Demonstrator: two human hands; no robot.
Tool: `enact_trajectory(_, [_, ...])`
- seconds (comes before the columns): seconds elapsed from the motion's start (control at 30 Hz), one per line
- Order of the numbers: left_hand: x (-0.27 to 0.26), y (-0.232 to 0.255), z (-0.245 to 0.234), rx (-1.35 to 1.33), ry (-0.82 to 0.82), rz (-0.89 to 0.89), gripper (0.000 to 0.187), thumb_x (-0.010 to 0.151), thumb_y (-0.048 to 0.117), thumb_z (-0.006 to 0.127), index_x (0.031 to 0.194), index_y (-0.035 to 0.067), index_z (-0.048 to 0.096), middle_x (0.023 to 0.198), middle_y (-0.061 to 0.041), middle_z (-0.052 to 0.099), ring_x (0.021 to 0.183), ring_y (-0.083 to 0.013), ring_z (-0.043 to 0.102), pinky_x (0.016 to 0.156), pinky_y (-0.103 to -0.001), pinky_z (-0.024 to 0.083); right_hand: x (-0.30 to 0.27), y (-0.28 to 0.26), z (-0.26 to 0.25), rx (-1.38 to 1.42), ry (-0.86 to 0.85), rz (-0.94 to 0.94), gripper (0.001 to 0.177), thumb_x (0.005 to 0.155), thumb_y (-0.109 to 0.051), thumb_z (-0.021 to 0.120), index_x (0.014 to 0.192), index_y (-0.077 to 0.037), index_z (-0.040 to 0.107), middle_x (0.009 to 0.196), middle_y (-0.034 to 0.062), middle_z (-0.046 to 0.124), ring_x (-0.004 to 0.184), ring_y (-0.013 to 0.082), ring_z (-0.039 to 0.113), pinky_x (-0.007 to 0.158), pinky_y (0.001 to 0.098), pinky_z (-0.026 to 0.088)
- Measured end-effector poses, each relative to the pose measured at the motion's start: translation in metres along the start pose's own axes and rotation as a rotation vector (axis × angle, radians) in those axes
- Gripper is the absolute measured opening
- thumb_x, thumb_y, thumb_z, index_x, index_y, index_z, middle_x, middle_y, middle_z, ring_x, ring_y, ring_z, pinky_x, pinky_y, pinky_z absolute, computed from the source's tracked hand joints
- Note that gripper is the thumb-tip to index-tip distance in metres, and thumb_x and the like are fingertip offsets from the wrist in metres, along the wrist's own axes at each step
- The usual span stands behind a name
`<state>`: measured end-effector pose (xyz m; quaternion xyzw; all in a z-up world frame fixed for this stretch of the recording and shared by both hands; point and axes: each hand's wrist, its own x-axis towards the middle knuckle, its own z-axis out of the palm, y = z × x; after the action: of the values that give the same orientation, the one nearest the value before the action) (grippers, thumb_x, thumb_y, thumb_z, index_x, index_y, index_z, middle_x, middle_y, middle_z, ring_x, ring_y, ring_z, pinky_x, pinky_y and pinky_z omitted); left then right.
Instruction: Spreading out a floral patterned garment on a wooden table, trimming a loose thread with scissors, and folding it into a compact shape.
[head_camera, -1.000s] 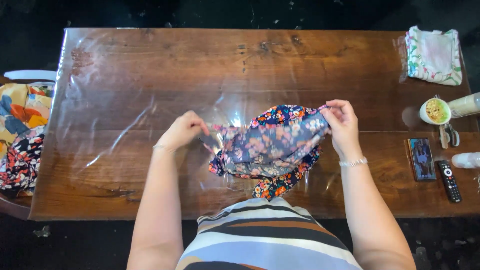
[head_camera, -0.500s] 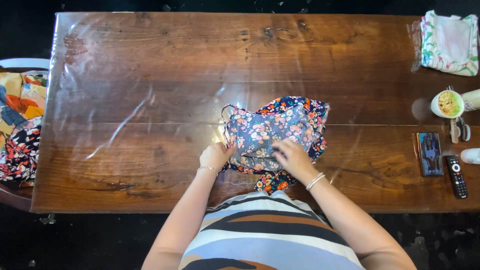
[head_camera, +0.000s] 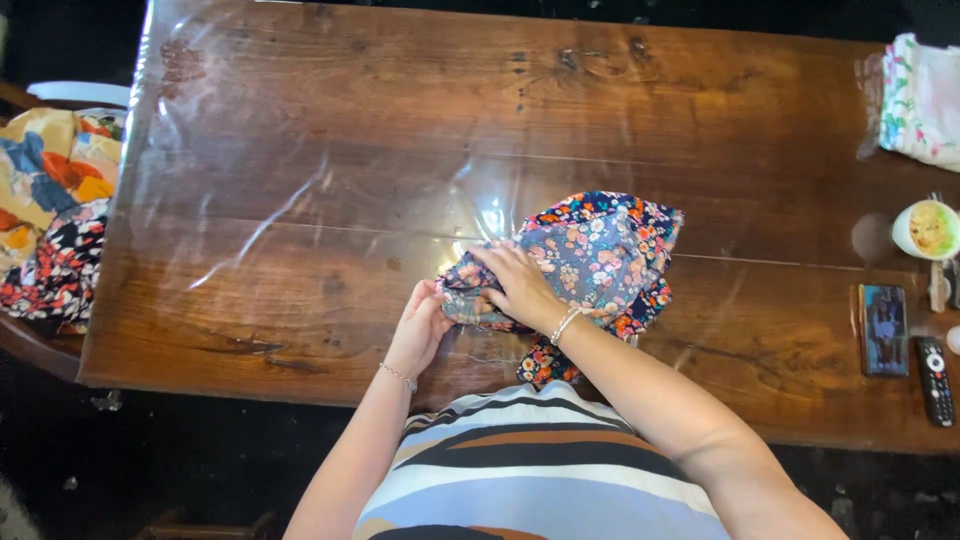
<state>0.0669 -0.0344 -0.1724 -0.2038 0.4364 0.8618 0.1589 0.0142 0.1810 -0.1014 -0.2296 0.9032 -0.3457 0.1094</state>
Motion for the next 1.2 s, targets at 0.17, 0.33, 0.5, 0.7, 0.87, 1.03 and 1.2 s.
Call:
enact_trajectory(0.17, [-0.023, 0.023, 0.011, -0.044, -0.13, -0.041, 0.014, 0.109, 0.011, 0.057, 0.122, 0.014, 0.062, 0.096, -0.001, 0.075, 0.081, -0.0148, 0.079, 0.072, -0.031, 0.068, 0.012, 0.036, 0.031, 0.063, 0.106, -0.169, 0.026, 0.097, -0.023, 0.073, 0.123, -0.019, 0.067, 0.092, 0.0057, 0.075, 0.1, 0.0347, 0.067, 0.095, 0.0493, 0.052])
enact_trajectory(0.33, [-0.02, 0.026, 0.009, -0.072, -0.247, -0.148, 0.026, 0.11, 0.015, 0.054, 0.132, 0.011, 0.065, 0.082, -0.005, 0.074, 0.072, -0.02, 0.081, 0.062, -0.036, 0.069, 0.021, 0.04, 0.002, 0.299, 0.26, -0.027, 0.015, 0.108, -0.022, 0.065, 0.099, -0.02, 0.076, 0.096, 0.0072, 0.077, 0.1, 0.0337, 0.068, 0.096, 0.0437, 0.053])
enact_trajectory(0.5, [-0.009, -0.001, 0.007, 0.215, -0.294, -0.238, 0.021, 0.101, 0.017, 0.066, 0.119, 0.006, 0.071, 0.077, -0.002, 0.067, 0.059, -0.0201, 0.075, 0.049, -0.026, 0.061, 0.034, 0.041, -0.04, 0.332, 0.478, 0.174, 0.014, 0.103, -0.023, 0.068, 0.107, -0.029, 0.081, 0.084, 0.0016, 0.069, 0.088, 0.0187, 0.068, 0.088, 0.034, 0.056])
enact_trajectory(0.7, [-0.027, 0.023, 0.05, 0.436, -0.328, -0.025, 0.013, 0.099, 0.012, 0.073, 0.108, 0.005, 0.08, 0.064, -0.005, 0.07, 0.062, -0.009, 0.065, 0.057, -0.018, 0.046, 0.018, 0.029, -0.078, 0.234, 0.556, 0.049, 0.016, 0.094, -0.013, 0.072, 0.102, -0.022, 0.082, 0.078, 0.0055, 0.066, 0.081, 0.0239, 0.067, 0.081, 0.035, 0.055])
enact_trajectory(0.87, [0.017, -0.024, 0.042, 0.784, -0.077, 0.081, 0.022, 0.097, 0.032, 0.079, 0.106, 0.013, 0.078, 0.078, -0.004, 0.077, 0.069, -0.0135, 0.073, 0.064, -0.026, 0.057, 0.012, 0.046, -0.064, 0.209, 0.544, 0.082, 0.016, 0.091, -0.016, 0.075, 0.101, -0.025, 0.084, 0.077, 0.0042, 0.068, 0.081, 0.0228, 0.07, 0.079, 0.0344, 0.056])
enact_trajectory(1.03, [0.006, -0.024, 0.091, 1.332, -0.003, 0.051, 0.067, 0.084, 0.076, 0.078, 0.102, 0.016, 0.054, 0.092, -0.006, 0.079, 0.099, -0.0371, 0.079, 0.092, -0.053, 0.06, 0.013, 0.042, -0.061, 0.251, 0.629, 0.121, 0.016, 0.093, -0.015, 0.073, 0.101, -0.024, 0.085, 0.072, 0.0023, 0.066, 0.068, 0.0167, 0.064, 0.07, 0.0308, 0.055])
enact_trajectory(1.2, [0.07, -0.075, 0.014, 1.225, 0.171, 0.074, 0.037, 0.097, 0.042, 0.07, 0.121, 0.017, 0.054, 0.097, -0.021, 0.076, 0.104, -0.048, 0.074, 0.092, -0.061, 0.057, 0.008, 0.049, -0.075, 0.3, 0.693, 0.168, 0.017, 0.099, -0.015, 0.069, 0.109, -0.02, 0.083, 0.079, 0.0046, 0.07, 0.073, 0.0168, 0.066, 0.073, 0.0306, 0.056])
